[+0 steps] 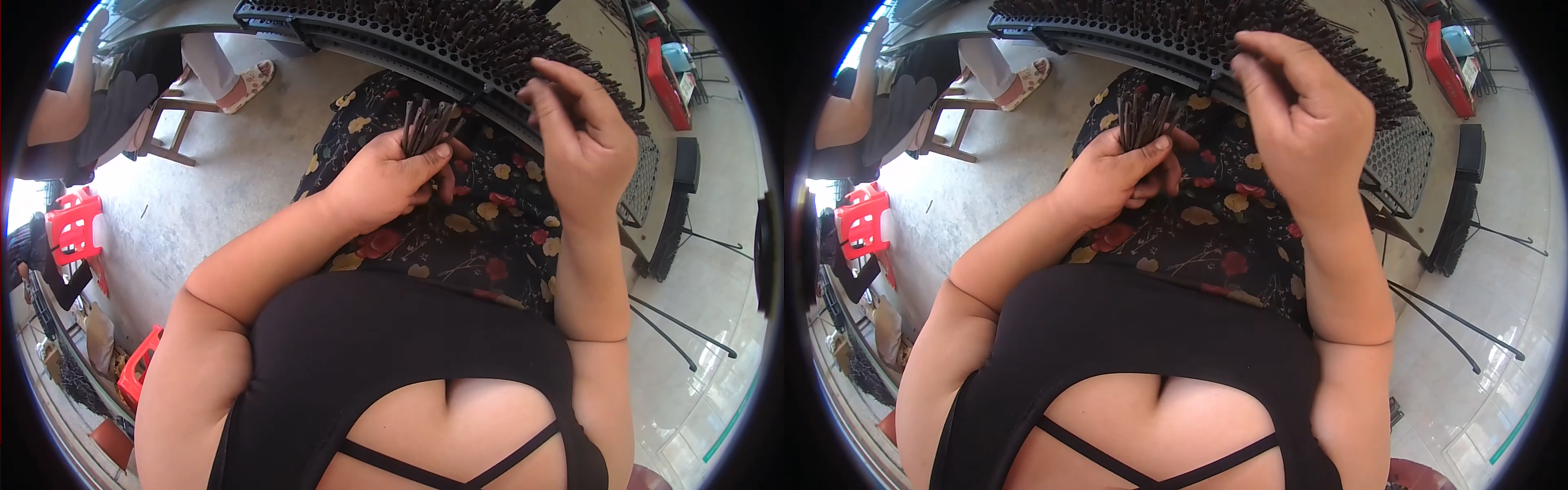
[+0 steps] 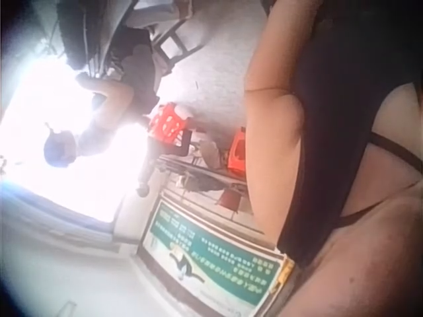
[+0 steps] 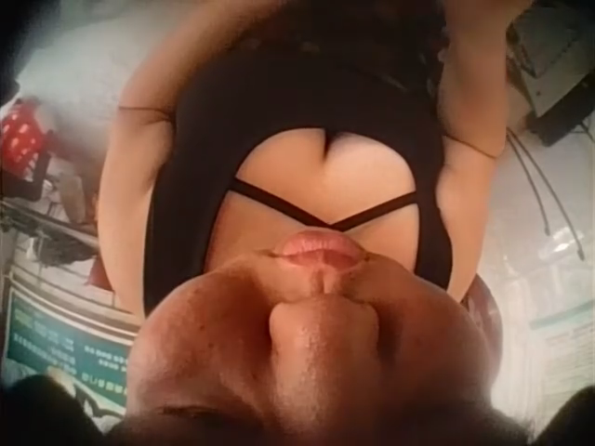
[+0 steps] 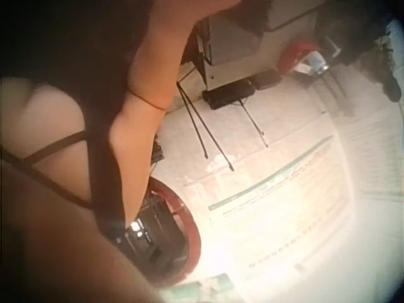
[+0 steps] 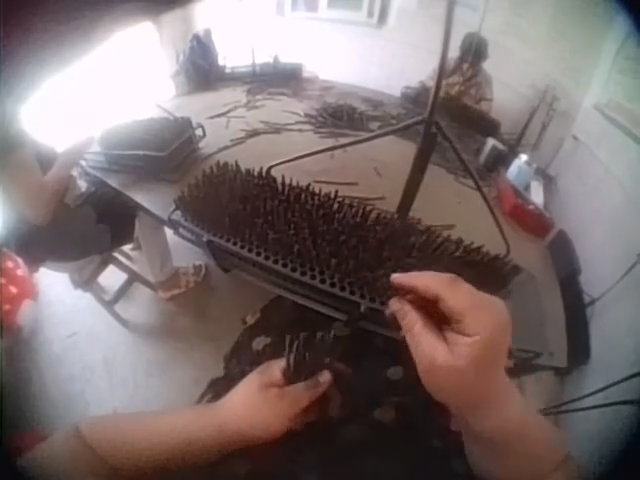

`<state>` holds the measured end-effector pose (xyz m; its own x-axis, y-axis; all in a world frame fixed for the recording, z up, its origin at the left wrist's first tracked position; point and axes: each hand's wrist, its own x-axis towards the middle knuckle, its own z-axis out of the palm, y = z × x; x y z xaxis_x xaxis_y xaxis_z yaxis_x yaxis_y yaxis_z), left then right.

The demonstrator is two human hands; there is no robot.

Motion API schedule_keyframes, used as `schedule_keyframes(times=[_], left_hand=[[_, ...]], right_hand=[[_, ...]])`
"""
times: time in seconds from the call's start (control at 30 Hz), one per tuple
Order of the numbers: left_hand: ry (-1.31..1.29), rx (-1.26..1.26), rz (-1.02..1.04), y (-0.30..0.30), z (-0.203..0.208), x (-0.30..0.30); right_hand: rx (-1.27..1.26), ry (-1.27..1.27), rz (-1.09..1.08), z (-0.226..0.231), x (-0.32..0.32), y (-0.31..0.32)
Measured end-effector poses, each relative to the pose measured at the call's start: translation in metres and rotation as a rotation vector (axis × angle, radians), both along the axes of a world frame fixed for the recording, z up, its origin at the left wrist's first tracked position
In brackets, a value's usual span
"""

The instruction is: Sorting and inserting small metal rods into a perforated metal grid assembly.

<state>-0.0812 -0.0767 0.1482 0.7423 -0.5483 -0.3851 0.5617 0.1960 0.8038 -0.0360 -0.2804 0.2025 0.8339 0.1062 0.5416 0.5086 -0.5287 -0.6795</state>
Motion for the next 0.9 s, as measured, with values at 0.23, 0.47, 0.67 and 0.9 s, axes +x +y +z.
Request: schedule_keyframes(times=[0.23,0.47,0.67,0.9], left_hand=[[-0.023,-0.147,-0.032,-0.008,0.002,-0.005],[-0.016,-0.027,-0.068,-0.007,0.003,-0.006],[0.044,0.001,-0.087,-0.009,0.007,-0.005],[0.130,-0.031,0.069,-0.011,0.003,-0.004]], right_hand=[[0.388,0.653,0.318,-0.019,-0.029,0.013],[0.525,0.733,0.335,-0.019,-0.028,0.009],[0.447,0.680,0.250,-0.022,-0.025,0.005],[0.671,0.236,0.105,-0.014,-0.002,-0.025]])
